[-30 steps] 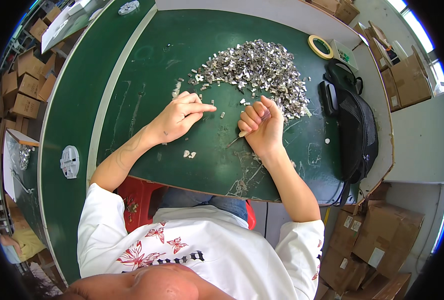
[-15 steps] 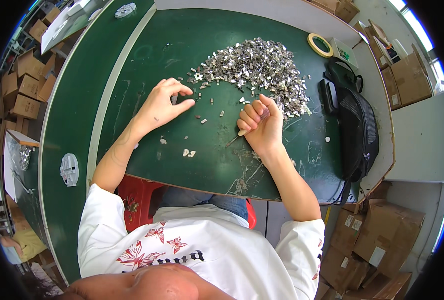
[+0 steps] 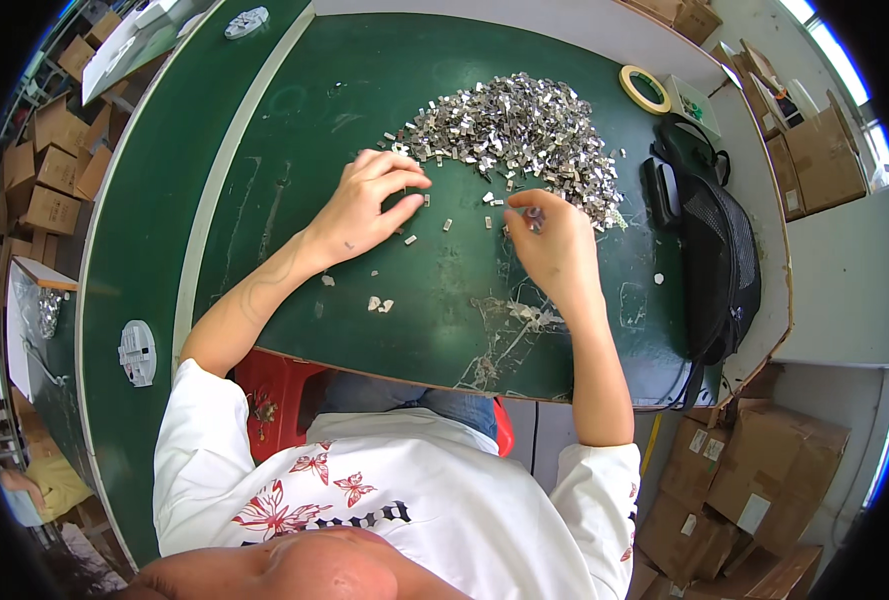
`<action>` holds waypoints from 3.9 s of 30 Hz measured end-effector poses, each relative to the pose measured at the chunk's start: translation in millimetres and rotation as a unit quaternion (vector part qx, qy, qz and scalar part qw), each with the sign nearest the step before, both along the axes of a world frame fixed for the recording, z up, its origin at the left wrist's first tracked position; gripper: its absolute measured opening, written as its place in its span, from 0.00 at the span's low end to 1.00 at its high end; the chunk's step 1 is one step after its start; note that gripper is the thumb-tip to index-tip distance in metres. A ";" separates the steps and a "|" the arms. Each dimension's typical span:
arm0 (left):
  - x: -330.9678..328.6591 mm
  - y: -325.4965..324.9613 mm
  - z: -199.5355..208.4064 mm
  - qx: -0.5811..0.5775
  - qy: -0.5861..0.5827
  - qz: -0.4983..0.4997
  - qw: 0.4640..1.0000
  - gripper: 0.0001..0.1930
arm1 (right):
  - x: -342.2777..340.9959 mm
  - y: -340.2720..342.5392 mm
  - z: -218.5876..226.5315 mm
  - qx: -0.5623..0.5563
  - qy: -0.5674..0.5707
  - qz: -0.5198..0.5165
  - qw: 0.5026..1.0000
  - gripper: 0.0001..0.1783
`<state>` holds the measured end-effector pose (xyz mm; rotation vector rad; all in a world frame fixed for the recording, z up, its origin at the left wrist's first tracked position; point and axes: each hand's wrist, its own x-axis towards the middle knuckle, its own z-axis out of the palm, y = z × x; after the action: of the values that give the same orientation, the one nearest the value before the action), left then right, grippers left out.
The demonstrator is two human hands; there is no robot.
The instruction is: Manually assembling small metal components onto a circular template on a workbench.
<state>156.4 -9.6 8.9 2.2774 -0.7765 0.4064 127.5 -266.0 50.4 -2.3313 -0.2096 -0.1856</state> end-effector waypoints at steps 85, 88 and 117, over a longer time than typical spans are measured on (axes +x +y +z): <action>50.9 -38.7 11.0 0.162 0.039 -0.051 0.985 0.06 | -1.3 -2.9 -10.2 -0.082 -0.073 0.012 0.994 0.07; 50.5 -36.5 9.6 0.131 0.037 -0.052 0.989 0.06 | -1.8 -3.5 -9.2 -0.079 -0.073 0.006 0.994 0.07; -17.2 -46.2 14.5 0.063 0.022 -0.180 0.981 0.09 | -5.2 -3.5 -0.2 -0.051 0.076 0.167 0.982 0.09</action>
<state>139.2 -55.7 23.5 2.1895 -1.1944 0.1403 122.3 -269.5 50.2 -2.3569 -0.5389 0.1735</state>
